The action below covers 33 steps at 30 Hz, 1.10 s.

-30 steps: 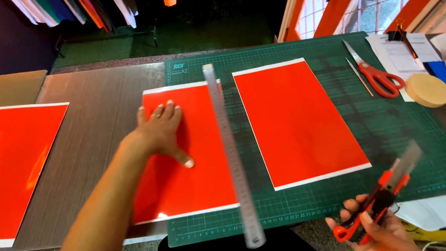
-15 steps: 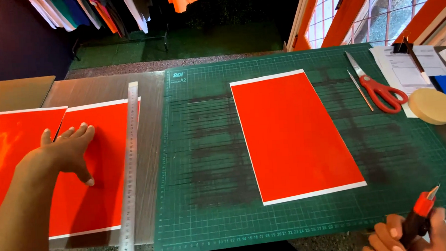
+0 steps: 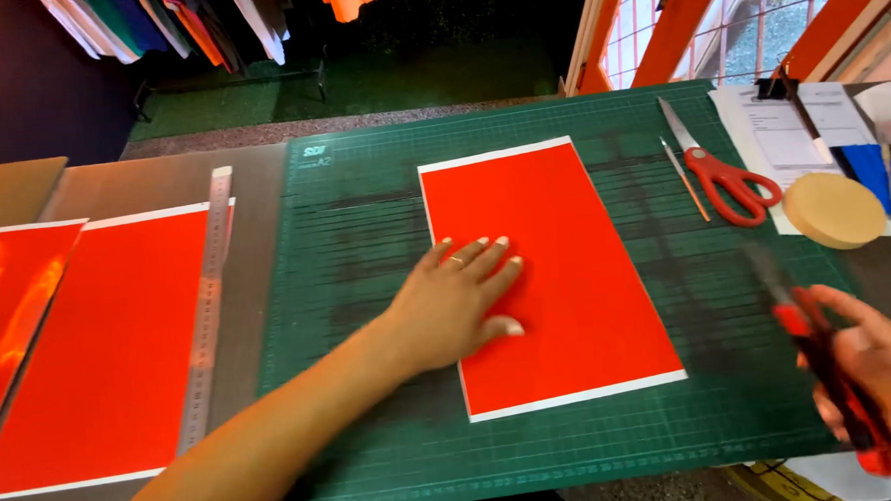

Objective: Cutting red vinyl sheets into smaller sections using a metal ruler and a utility knife on a cutting mat.

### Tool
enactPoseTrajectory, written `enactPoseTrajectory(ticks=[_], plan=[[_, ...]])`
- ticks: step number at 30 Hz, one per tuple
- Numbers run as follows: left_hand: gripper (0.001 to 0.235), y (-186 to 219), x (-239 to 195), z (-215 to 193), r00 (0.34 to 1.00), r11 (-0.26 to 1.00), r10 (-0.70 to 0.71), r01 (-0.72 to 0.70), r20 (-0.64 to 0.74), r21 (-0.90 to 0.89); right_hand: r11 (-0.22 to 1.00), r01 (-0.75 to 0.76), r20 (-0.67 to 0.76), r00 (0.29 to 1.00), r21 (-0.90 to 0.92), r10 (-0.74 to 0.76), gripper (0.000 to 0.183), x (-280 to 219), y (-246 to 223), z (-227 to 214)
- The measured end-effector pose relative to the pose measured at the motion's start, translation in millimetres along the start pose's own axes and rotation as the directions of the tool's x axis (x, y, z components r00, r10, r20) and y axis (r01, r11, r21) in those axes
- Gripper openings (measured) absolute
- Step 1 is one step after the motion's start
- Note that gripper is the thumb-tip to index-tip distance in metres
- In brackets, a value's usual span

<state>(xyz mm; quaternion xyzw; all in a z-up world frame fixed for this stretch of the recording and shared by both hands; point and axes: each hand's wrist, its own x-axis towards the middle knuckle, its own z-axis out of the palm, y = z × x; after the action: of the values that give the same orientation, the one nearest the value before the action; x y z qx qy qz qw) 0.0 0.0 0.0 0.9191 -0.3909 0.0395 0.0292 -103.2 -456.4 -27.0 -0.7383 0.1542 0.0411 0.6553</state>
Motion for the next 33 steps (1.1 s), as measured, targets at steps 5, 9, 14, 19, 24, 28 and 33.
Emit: enactPoseTrajectory(ticks=[5, 9, 14, 19, 24, 28, 33], plan=[[0.089, 19, 5, 15, 1.0, 0.997, 0.022, -0.022, -0.007, -0.068, 0.849, 0.122, -0.222, 0.937, -0.513, -0.269, 0.057, 29, 5, -16], [0.087, 10, -18, -5, 0.996, 0.981, 0.067, -0.055, 0.056, -0.188, 0.446, 0.298, -0.007, 0.825, -0.844, -0.565, 0.053, 68, 37, -71], [0.089, -3, -41, -26, 0.988, 0.943, 0.054, -0.003, 0.143, -0.333, 0.31, 0.226, 0.033, 0.852, -0.924, -0.522, 0.055, 104, 40, -97], [0.091, -5, -47, -36, 0.972, 0.89, 0.011, 0.097, 0.233, -0.445, 0.245, 0.443, 0.25, 0.793, -0.862, -0.556, 0.049, 104, -61, 10], [0.091, -6, -47, -39, 0.964, 0.884, 0.003, 0.122, 0.267, -0.451, -0.088, 0.271, 0.284, 0.88, -0.959, -0.382, 0.03, 187, -69, 82], [0.061, -16, -48, -55, 0.969, 0.866, 0.029, 0.097, 0.243, -0.49, -0.342, 0.148, 0.316, 0.799, -0.928, -0.511, 0.052, 224, -58, 104], [0.024, -24, -61, -50, 0.996, 0.916, -0.027, 0.057, 0.08, -0.397, -0.372, 0.019, 0.26, 0.749, -0.928, -0.61, 0.03, 232, -47, 111]])
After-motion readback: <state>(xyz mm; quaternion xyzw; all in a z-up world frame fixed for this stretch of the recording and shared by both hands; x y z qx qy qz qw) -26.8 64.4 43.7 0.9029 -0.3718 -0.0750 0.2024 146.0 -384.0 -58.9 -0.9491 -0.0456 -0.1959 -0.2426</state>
